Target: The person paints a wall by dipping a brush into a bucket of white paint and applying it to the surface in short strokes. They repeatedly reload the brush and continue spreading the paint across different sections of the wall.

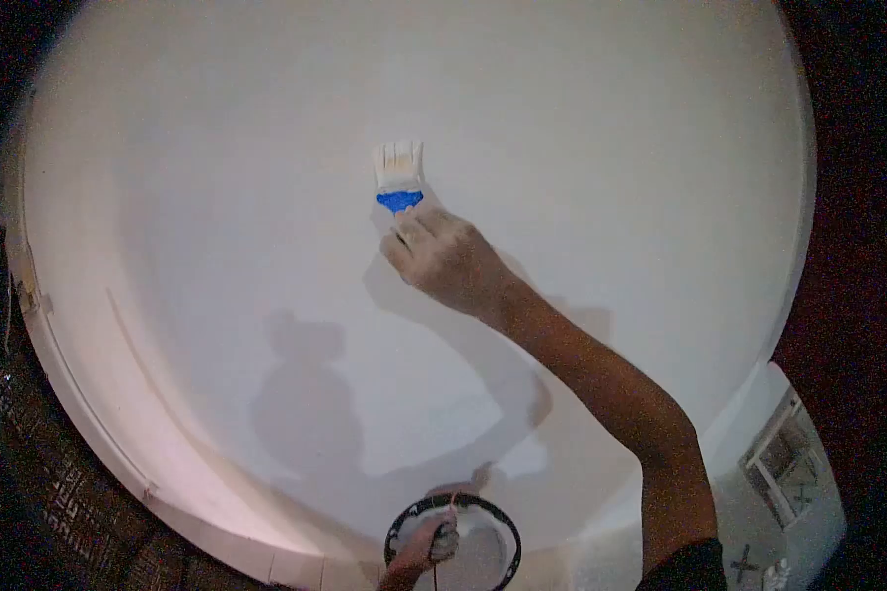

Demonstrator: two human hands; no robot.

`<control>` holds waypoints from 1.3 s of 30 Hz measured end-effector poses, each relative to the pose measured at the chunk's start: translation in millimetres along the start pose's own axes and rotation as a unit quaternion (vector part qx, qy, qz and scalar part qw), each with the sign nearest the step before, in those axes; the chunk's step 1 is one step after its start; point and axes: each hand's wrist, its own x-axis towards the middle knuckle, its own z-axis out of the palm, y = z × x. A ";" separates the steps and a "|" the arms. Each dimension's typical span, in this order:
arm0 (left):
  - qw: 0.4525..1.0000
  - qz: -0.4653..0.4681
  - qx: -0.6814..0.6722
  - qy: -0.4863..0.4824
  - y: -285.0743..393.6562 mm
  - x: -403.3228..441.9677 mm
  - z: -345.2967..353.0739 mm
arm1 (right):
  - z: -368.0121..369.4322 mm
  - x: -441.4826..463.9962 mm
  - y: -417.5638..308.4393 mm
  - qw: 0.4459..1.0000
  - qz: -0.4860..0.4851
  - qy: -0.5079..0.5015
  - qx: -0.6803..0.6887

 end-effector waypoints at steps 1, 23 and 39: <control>1.000 0.004 -0.013 -0.016 -7.5 0.6 -7.5 | 0.9 -7.7 -15.5 1.000 -0.013 -0.001 0.004; 0.999 -0.006 0.031 -0.015 -35.9 -25.3 -13.6 | -16.4 -182.8 -188.6 0.956 0.121 -0.156 0.216; 1.000 0.008 0.017 -0.005 -22.1 -31.4 -1.4 | -52.5 -31.3 -53.8 0.996 0.073 -0.053 0.018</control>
